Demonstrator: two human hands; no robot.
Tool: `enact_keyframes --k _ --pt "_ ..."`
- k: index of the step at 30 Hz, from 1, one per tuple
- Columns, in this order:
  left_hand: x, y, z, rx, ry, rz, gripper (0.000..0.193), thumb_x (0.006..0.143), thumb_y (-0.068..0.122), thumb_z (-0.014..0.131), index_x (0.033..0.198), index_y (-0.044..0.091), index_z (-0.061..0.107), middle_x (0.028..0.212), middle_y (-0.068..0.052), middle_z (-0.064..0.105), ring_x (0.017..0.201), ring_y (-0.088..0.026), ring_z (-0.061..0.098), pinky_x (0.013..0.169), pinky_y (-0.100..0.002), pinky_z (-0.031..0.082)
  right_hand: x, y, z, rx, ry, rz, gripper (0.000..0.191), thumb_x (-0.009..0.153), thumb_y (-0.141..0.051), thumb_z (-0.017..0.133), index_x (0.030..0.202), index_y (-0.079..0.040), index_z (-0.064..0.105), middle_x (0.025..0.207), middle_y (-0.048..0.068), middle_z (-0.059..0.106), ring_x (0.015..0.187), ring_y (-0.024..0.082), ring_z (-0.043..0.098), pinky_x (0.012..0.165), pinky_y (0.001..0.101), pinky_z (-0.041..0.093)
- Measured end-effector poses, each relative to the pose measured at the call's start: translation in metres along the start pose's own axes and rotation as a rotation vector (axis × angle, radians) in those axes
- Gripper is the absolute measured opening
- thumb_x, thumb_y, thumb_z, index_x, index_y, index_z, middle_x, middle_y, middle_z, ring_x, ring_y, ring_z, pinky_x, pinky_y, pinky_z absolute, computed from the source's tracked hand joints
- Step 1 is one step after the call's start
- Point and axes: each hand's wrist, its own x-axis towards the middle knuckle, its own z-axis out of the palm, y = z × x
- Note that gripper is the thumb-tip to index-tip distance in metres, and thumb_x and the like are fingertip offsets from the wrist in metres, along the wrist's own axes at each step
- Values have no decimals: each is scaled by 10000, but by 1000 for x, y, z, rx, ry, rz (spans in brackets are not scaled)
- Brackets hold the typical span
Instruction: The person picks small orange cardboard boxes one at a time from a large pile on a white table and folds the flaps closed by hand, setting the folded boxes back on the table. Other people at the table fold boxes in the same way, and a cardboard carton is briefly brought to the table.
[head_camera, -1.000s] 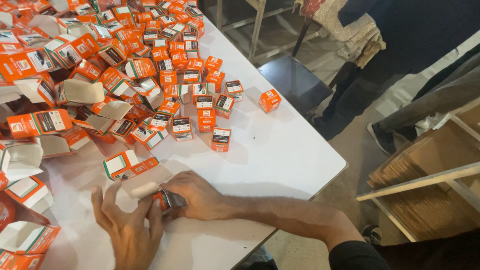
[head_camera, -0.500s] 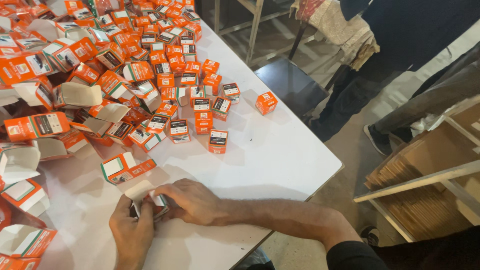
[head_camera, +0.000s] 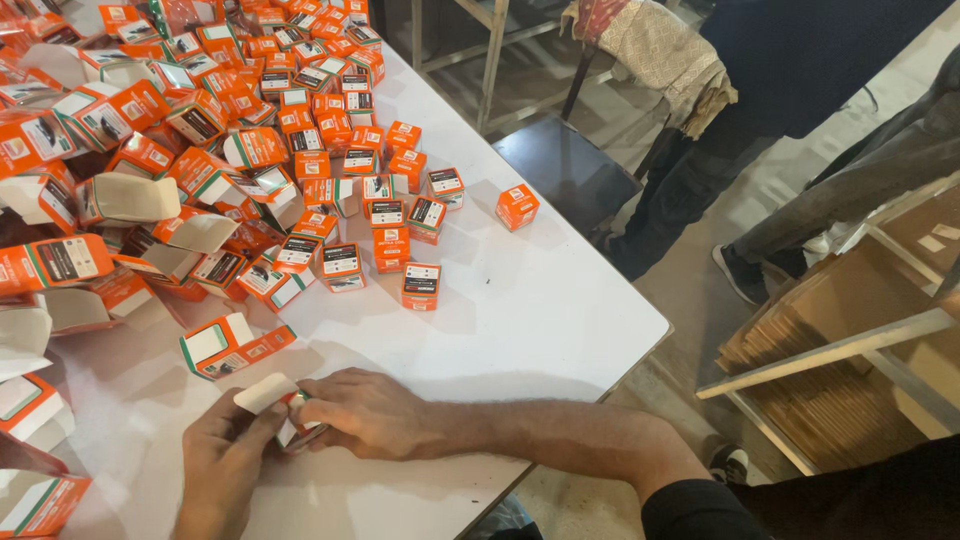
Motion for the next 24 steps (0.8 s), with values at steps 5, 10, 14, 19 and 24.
enact_keyframes --k 5,10,14,19,24 --pt "-32 21 25 492 115 755 284 924 37 632 1200 -12 681 1238 -138 718 1110 -288 694 950 -355 552 0 1 -2 54 -20 11 382 891 -193 781 1130 -123 491 1175 127 667 1071 361 666 960 495 525" --pt "-38 29 18 728 -56 991 372 747 81 769 1102 6 683 1332 -195 656 1328 -363 586 1057 -420 501 1 1 1 178 11 193 456 872 -159 773 1170 -73 439 1138 160 688 1081 398 678 873 504 531" --pt "-37 26 15 655 -41 919 304 779 18 730 1073 -4 658 1331 -195 666 1361 -353 578 1079 -415 502 2 0 0 181 -16 214 488 837 -172 801 1136 -68 431 1100 173 689 1059 405 682 841 506 531" --pt "-39 26 14 544 -80 844 186 835 2 721 1008 9 652 1352 -185 666 1407 -340 562 1107 -416 492 2 0 -4 180 -1 208 477 852 -174 801 1141 -71 435 1088 163 697 1034 404 690 821 493 542" --pt "-39 28 11 699 -106 952 241 787 30 760 1003 -12 662 1390 -217 620 1382 -404 521 1061 -442 493 6 1 -3 162 -20 260 502 835 -189 824 1164 -83 460 1046 161 698 987 405 694 806 496 539"
